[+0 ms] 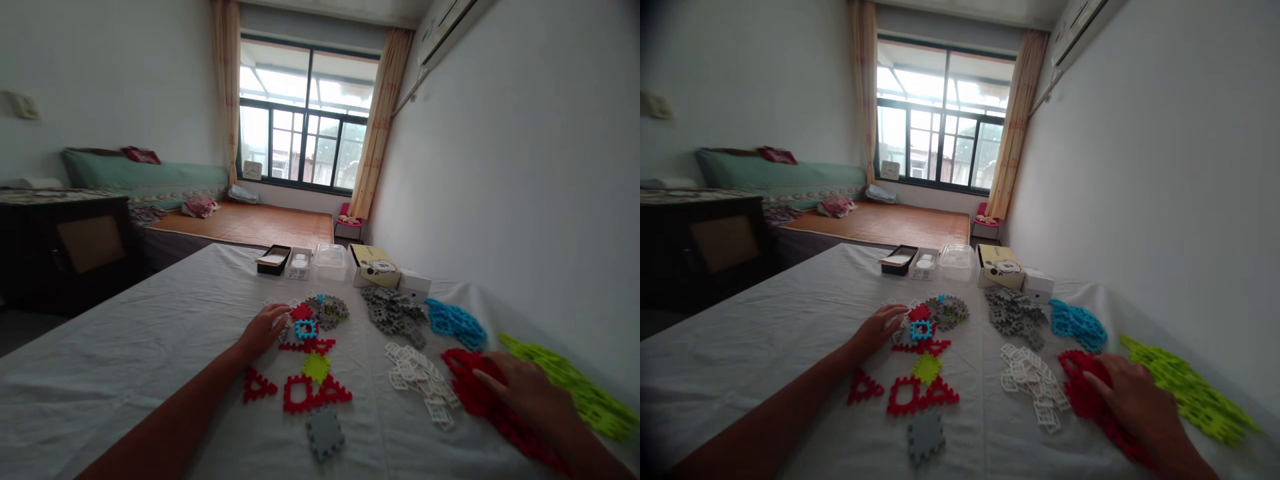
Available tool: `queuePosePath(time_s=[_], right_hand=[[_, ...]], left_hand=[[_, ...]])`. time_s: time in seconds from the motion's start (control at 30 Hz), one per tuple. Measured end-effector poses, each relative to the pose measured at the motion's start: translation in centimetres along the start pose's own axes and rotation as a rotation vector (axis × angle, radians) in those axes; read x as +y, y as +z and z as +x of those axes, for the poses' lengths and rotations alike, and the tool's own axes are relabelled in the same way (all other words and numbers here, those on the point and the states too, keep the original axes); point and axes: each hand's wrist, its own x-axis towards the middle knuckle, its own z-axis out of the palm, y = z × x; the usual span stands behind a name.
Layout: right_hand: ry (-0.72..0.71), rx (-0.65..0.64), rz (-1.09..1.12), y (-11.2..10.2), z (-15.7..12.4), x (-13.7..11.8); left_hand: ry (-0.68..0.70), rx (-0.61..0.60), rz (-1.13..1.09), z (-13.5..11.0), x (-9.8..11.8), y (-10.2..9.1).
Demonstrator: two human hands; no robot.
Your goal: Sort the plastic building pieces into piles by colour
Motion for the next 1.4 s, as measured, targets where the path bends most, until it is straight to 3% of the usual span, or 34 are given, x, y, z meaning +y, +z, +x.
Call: queuePosePath(time_s=[0.1, 0.2, 0.3, 0.43, 0.57, 0.67, 0.97, 1.07, 1.17, 1.27, 1.4], right_hand=[[-0.141, -0.056, 0.091, 0.1, 0.6, -5.0], [-0.412, -0.170, 0.256, 0.1, 1.8, -12.8], [-0.602, -0.249, 0.372, 1.1, 3.8, -19.8], [-0.562, -0.225, 0.403, 4.3, 7.4, -25.7], [-0.469, -0.308, 0.424, 6.9, 9.5, -28.5], [-0.534, -0.336, 0.456, 7.1, 8.9, -29.2], [-0.606, -0.243, 0.551, 4.4, 5.3, -28.7], [-0.633, -0.182, 0.618, 4.0, 6.9, -26.9], [-0.465, -0.060, 0.594, 4.0, 10.3, -23.3], [-0.260, 0.048, 0.378, 4.4, 13.4, -19.3], [-0.292, 0.024, 0.146, 5.3, 14.0, -17.5]], left_hand=[[0.059, -0.099, 0.003, -0.2, 1.1, 0.2], [0.207, -0.231, -0.095, -0.6, 2.3, 0.4], [0.183, -0.238, -0.179, -0.9, 2.7, 0.4], [0.060, -0.095, -0.155, -0.7, 1.6, 0.0], [0.002, -0.049, -0.120, -0.4, 0.4, -0.4], [0.009, -0.052, -0.110, -0.3, 0.2, -0.2], [0.036, -0.073, -0.083, -0.4, 0.6, -0.1], [0.028, -0.072, -0.075, -0.4, 0.7, -0.3], [0.023, -0.081, -0.077, -0.3, 0.9, -0.5], [0.018, -0.092, -0.083, -0.3, 0.9, -0.6], [0.007, -0.090, -0.097, -0.3, 0.6, -0.4]])
